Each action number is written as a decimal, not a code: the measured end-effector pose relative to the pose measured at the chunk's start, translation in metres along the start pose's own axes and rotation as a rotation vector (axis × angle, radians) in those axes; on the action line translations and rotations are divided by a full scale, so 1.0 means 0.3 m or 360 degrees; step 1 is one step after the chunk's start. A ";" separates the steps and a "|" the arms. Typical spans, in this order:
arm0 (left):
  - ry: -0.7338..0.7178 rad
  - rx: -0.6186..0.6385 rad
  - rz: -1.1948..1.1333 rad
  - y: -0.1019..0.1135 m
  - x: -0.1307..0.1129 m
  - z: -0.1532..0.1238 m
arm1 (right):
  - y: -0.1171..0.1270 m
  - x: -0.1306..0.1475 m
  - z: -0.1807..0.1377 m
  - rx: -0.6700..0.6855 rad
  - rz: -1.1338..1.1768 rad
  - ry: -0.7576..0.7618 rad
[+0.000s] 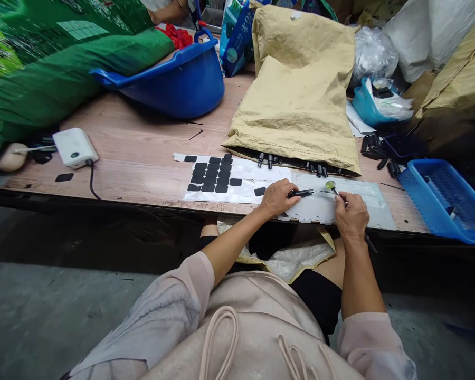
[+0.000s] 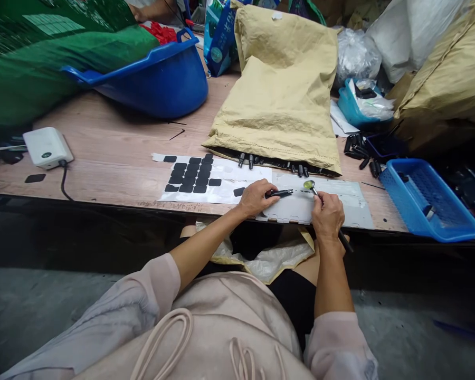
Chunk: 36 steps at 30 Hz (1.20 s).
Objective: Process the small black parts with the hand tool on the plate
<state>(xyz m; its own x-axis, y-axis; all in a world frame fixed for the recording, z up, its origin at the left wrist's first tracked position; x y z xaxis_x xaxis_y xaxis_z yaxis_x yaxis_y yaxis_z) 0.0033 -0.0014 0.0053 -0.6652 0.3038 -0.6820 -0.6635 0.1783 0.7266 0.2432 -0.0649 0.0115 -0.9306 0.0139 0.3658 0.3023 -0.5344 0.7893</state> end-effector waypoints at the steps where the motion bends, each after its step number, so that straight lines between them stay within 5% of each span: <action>1: -0.0007 0.0006 -0.0002 0.001 -0.001 0.000 | 0.016 0.006 -0.001 -0.0022 0.0046 -0.0022; 9: -0.0012 0.0008 -0.0030 0.008 -0.002 -0.006 | 0.071 0.101 -0.030 -0.0015 0.0486 -0.0037; 24: 0.0113 0.0079 -0.0067 0.017 -0.013 0.006 | 0.064 0.292 -0.069 0.0098 0.0494 0.0318; 29: 0.0156 0.0097 -0.0043 0.020 -0.021 0.006 | 0.045 0.292 -0.078 0.0216 0.0373 0.0306; 36: 0.0140 0.0096 -0.0038 0.014 -0.017 0.008 | 0.063 0.264 -0.074 0.0020 0.0238 0.0317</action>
<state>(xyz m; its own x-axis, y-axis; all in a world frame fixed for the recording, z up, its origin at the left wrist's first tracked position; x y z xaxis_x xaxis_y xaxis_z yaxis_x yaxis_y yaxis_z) 0.0049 0.0001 0.0120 -0.6789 0.2157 -0.7018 -0.6594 0.2413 0.7120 0.1707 -0.0927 0.0443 -0.8974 -0.2318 0.3754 0.4408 -0.5077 0.7402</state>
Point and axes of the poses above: each hand's wrist, its own z-axis towards the middle knuckle, its own y-axis out of the back of the hand, x = y × z, the point moved 3 cm from there along z, towards the middle knuckle, and after that the axes turned 8 degrees about y, right-handed, at the moved point
